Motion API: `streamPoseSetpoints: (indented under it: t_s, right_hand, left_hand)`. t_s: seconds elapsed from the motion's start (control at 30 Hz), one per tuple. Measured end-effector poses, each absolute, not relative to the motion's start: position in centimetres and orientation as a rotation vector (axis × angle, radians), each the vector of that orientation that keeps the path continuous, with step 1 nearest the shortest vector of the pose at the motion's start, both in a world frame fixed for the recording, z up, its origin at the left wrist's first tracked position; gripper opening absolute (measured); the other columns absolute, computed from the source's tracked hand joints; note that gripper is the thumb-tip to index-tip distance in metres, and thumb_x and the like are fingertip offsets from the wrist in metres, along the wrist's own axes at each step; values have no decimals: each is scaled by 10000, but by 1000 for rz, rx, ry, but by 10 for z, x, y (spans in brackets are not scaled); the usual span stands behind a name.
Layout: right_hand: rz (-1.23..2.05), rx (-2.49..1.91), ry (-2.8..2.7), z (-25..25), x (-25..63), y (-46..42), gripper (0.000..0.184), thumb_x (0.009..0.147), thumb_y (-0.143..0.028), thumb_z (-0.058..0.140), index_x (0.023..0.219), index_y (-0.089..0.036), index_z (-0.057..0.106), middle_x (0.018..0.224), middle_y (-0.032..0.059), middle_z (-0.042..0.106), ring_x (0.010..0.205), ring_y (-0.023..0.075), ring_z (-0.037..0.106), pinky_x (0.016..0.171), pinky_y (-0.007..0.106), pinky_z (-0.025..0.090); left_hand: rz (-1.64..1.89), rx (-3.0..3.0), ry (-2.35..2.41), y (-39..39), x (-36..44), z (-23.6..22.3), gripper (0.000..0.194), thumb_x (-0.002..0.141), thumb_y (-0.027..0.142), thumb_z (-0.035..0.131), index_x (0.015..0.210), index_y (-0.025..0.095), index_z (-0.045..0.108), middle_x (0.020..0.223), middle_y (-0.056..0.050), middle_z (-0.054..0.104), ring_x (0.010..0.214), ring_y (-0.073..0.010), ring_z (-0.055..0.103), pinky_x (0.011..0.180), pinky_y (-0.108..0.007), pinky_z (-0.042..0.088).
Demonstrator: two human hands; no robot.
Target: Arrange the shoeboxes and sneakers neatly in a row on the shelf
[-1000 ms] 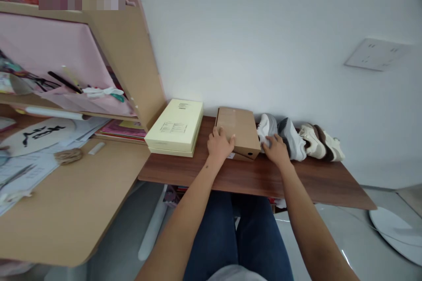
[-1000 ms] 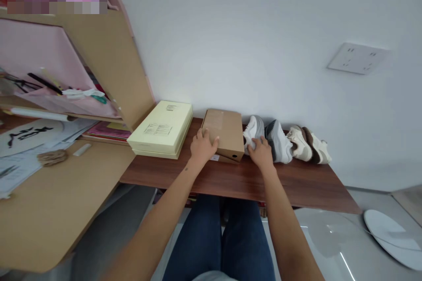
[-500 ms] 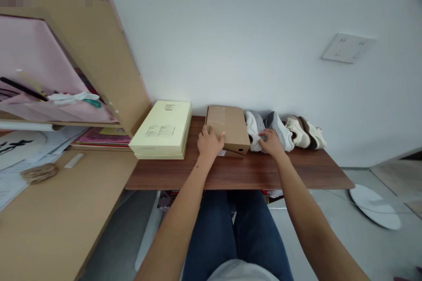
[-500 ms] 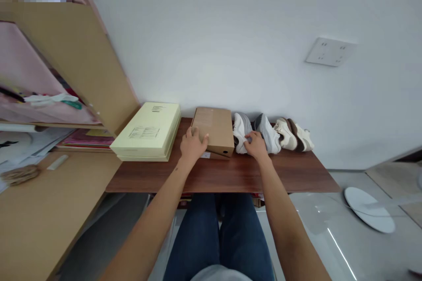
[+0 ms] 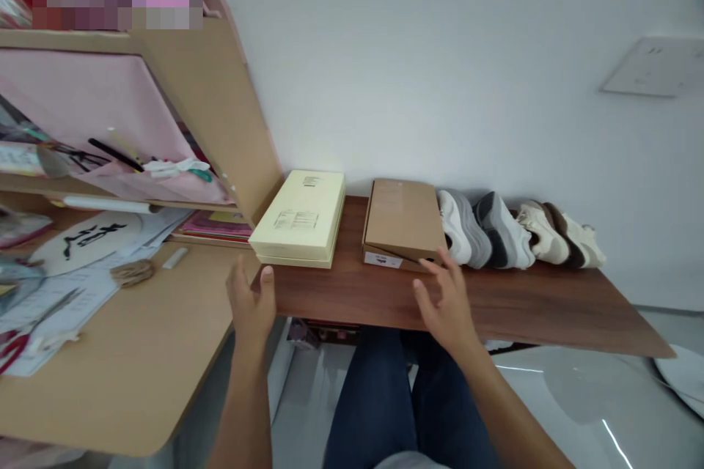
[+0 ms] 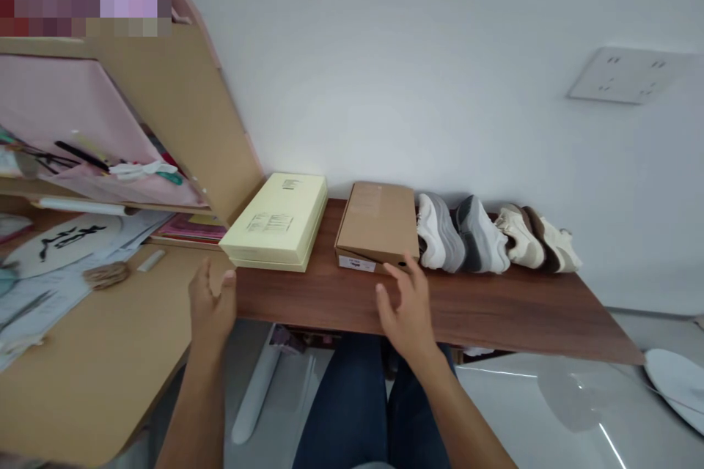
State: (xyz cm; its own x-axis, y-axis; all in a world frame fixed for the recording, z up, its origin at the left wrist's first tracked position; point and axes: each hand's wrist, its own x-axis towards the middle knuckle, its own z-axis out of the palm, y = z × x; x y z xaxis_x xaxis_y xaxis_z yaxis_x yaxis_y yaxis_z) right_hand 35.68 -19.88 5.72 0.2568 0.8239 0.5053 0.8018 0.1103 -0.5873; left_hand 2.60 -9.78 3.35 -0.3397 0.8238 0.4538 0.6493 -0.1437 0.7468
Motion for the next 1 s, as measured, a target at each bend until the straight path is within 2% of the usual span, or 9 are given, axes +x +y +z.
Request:
streamPoseSetpoints:
  t_s: [0.13,0.2,0.37,0.53,0.8,1.0]
  right_hand:
    - [277,-1412,-1648,73,300,-175,407,918,-371,494,1309,-268,531,1508,119,387,1390,299,392,1101,548,380]
    - [336,-1361,-1662,83,279,-157,445,925,-380,494,1356,-269,488,1528,116,363,1409,297,363,1118,557,354]
    - [420,-1304,-1679,92,245,-111,634,941,-455,460,1504,-229,278,1571,130,296,1467,297,248,1184,558,239]
    - [507,-1332,-1630,84,225,-77,813,918,-552,456,1551,-179,107,1605,143,220,1489,334,161,1198,590,168]
    - [611,-1424,-1524,70,211,-54,908,903,-564,480,1549,-156,-9,1621,156,150,1502,330,112,1205,572,165]
    - [657,-1484,-1451,61,211,-43,926,894,-555,505,1547,-150,-11,1626,154,125,1508,327,88,1215,559,142]
  left_hand:
    - [1486,1619,1811,-101,24,43,685,893,576,488,1454,191,410,1468,-169,450,1352,-291,448,1114,-454,371]
    - [1508,1626,1775,-93,25,52,685,895,569,496,1458,191,406,1472,-167,450,1355,-290,445,1116,-450,368]
    - [1500,1705,1753,-57,14,64,659,896,546,509,1429,165,440,1484,-166,451,1386,-282,406,1160,-447,292]
    - [1479,1749,1727,-28,2,60,600,886,525,524,1375,179,495,1437,-154,502,1354,-274,445,1142,-444,315]
    - [1447,1505,1616,6,-9,39,624,861,555,554,1358,179,509,1393,-165,542,1291,-279,515,1116,-461,362]
    - [1464,1376,1559,14,-6,29,626,872,559,541,1357,168,486,1424,-158,516,1316,-264,493,1138,-441,342]
